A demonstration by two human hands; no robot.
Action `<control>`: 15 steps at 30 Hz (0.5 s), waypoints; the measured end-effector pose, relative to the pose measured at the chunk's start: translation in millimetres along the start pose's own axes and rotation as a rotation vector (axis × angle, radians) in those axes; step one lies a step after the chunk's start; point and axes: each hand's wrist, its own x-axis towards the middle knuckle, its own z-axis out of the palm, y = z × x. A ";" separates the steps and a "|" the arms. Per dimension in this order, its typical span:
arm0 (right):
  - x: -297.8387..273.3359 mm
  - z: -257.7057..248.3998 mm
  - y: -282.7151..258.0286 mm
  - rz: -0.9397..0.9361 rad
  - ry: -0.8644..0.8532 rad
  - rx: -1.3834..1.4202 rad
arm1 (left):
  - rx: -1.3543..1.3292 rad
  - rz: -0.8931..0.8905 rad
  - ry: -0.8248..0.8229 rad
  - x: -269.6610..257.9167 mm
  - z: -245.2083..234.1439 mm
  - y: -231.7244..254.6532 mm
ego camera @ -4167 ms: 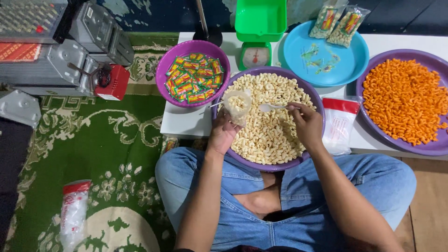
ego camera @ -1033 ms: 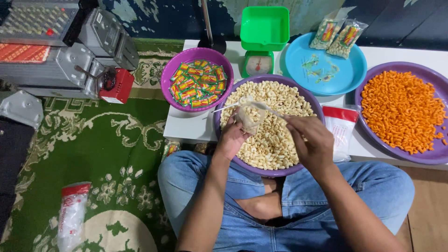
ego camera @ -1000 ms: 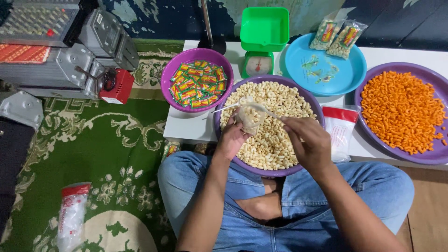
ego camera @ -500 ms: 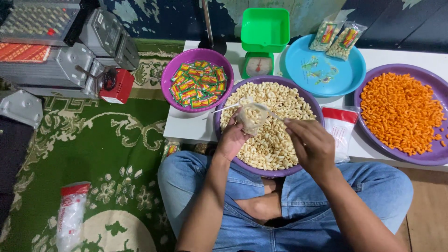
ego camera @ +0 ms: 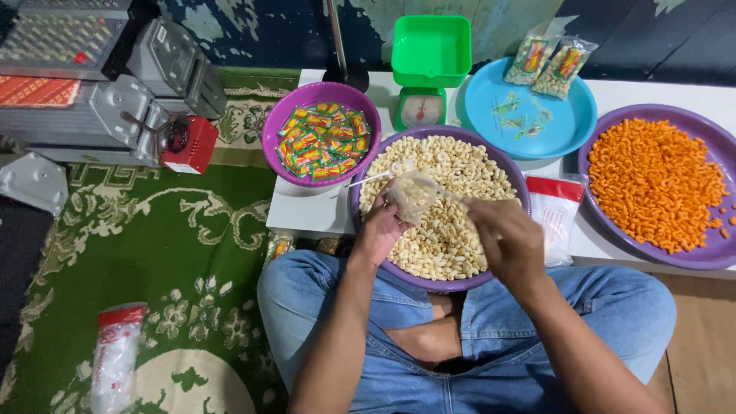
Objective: Filling a small plastic bag with puffed snacks using a spoon and packing them down by hand.
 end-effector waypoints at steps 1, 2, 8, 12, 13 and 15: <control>5.5 -7.4 -1.1 0.008 -0.003 0.000 | -0.002 -0.006 0.007 1.8 -3.4 -0.9; 10.5 -14.6 -1.7 0.069 0.055 -0.015 | -0.058 0.013 0.021 3.6 -7.2 -2.2; -24.3 -6.8 68.6 0.508 0.233 0.202 | -0.105 0.083 0.019 5.0 -32.2 9.9; -50.2 3.4 97.6 0.693 0.184 0.135 | -0.101 0.143 -0.032 5.1 -36.7 16.4; -39.1 4.1 91.4 0.696 0.185 0.133 | -0.102 0.140 -0.031 4.3 -34.3 16.7; -17.2 7.5 78.7 0.653 0.100 0.085 | -0.067 0.122 -0.014 1.5 -30.6 18.6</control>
